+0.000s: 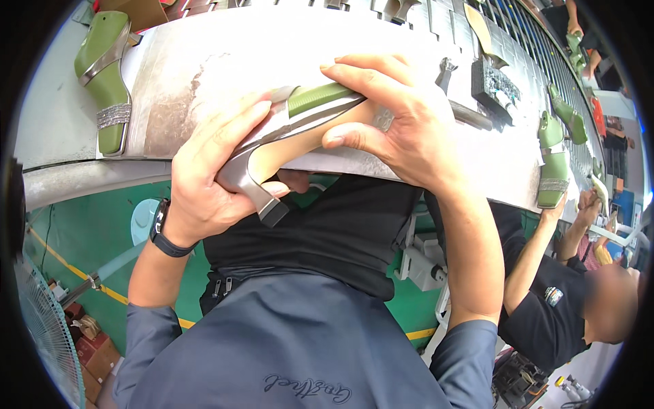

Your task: The person applies adhesive to shoes using a syringe, presses and attaches the outsoles by hand, and hammers along the edges using a cobbler hammer.

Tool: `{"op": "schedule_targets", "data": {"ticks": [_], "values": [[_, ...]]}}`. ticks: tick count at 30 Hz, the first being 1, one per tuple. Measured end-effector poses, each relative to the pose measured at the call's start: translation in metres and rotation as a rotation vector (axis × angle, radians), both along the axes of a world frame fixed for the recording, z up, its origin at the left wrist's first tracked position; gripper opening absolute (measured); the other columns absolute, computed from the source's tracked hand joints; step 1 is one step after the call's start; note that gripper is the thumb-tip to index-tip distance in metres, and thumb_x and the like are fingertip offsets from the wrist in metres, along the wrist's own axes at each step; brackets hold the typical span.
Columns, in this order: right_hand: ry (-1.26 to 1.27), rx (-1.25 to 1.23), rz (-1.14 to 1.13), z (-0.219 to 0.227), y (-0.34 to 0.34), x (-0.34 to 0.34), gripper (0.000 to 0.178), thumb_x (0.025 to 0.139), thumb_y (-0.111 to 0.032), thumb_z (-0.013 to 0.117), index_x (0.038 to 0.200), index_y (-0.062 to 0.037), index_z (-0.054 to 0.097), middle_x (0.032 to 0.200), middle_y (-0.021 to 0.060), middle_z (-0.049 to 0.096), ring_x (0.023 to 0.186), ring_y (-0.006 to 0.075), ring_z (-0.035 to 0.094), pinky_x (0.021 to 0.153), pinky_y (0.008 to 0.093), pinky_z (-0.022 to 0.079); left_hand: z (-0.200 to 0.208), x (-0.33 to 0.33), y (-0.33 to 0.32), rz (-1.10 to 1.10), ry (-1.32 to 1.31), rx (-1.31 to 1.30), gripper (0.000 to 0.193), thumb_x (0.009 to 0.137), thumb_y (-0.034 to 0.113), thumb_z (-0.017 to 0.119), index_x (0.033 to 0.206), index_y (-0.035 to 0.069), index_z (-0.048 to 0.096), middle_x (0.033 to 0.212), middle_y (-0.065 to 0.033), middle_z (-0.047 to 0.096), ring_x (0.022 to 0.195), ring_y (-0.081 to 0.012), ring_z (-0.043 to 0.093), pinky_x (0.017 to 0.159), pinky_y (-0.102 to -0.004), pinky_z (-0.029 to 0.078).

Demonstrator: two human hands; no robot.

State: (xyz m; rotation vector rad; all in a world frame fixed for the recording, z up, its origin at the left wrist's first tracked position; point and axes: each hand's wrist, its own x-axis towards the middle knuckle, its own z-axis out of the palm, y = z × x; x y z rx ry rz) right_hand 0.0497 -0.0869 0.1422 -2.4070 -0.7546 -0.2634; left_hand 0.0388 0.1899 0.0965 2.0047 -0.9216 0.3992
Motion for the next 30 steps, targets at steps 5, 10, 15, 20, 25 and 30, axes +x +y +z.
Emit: {"op": "schedule_targets", "data": {"ticks": [5,10,15,20,25,30], "values": [[0.0,0.094,0.051,-0.009,0.002,0.004,0.061,0.074,-0.037,0.087,0.124,-0.0061,0.072,0.12,0.011,0.069,0.112,0.0301,0.062,0.097,0.0415,0.05,0.002,0.002,-0.001,-0.014,0.001,0.027,0.071,0.069,0.03,0.091,0.13,0.001,0.068,0.133,-0.0192,0.068,0.122,-0.0383,0.067,0.099,-0.0466,0.053],[-0.058,0.006,0.054,-0.004,0.001,0.008,0.071,0.069,-0.047,0.087,0.124,-0.0038,0.072,0.121,0.0127,0.069,0.112,0.0313,0.063,0.098,0.0421,0.05,0.01,0.005,-0.002,-0.012,0.009,0.089,0.066,0.073,0.028,0.089,0.13,0.002,0.069,0.133,-0.0188,0.069,0.122,-0.0377,0.067,0.099,-0.0467,0.053],[-0.17,-0.111,0.072,-0.006,0.01,0.01,0.088,0.059,-0.06,0.086,0.125,-0.0034,0.072,0.121,0.013,0.07,0.11,0.034,0.065,0.099,0.0486,0.049,0.014,0.002,-0.004,-0.04,0.048,0.176,0.066,0.083,0.035,0.086,0.136,0.002,0.065,0.135,-0.023,0.067,0.126,-0.0396,0.065,0.109,-0.0488,0.048],[-0.217,-0.145,0.046,-0.005,0.013,0.009,0.086,0.058,-0.059,0.085,0.122,-0.0043,0.074,0.117,0.0108,0.072,0.103,0.0332,0.067,0.098,0.0512,0.049,0.019,0.002,-0.007,-0.044,0.064,0.239,0.062,0.084,0.033,0.085,0.135,0.003,0.066,0.137,-0.0213,0.067,0.129,-0.0377,0.064,0.111,-0.051,0.046],[-0.293,-0.185,0.094,-0.007,0.013,0.007,0.073,0.064,-0.054,0.084,0.115,-0.0022,0.075,0.106,0.0094,0.075,0.092,0.0288,0.07,0.09,0.0471,0.053,0.006,0.003,-0.01,-0.04,-0.002,0.218,0.058,0.084,0.028,0.084,0.133,0.002,0.066,0.135,-0.0202,0.068,0.128,-0.0363,0.065,0.112,-0.0509,0.045],[-0.287,-0.16,0.11,-0.008,0.014,0.009,0.068,0.064,-0.048,0.085,0.112,-0.0013,0.076,0.105,0.0106,0.076,0.088,0.028,0.07,0.08,0.0397,0.055,0.004,0.005,-0.011,-0.053,-0.004,0.201,0.056,0.082,0.018,0.085,0.132,0.002,0.066,0.133,-0.0199,0.069,0.128,-0.036,0.066,0.112,-0.0507,0.044]]}}
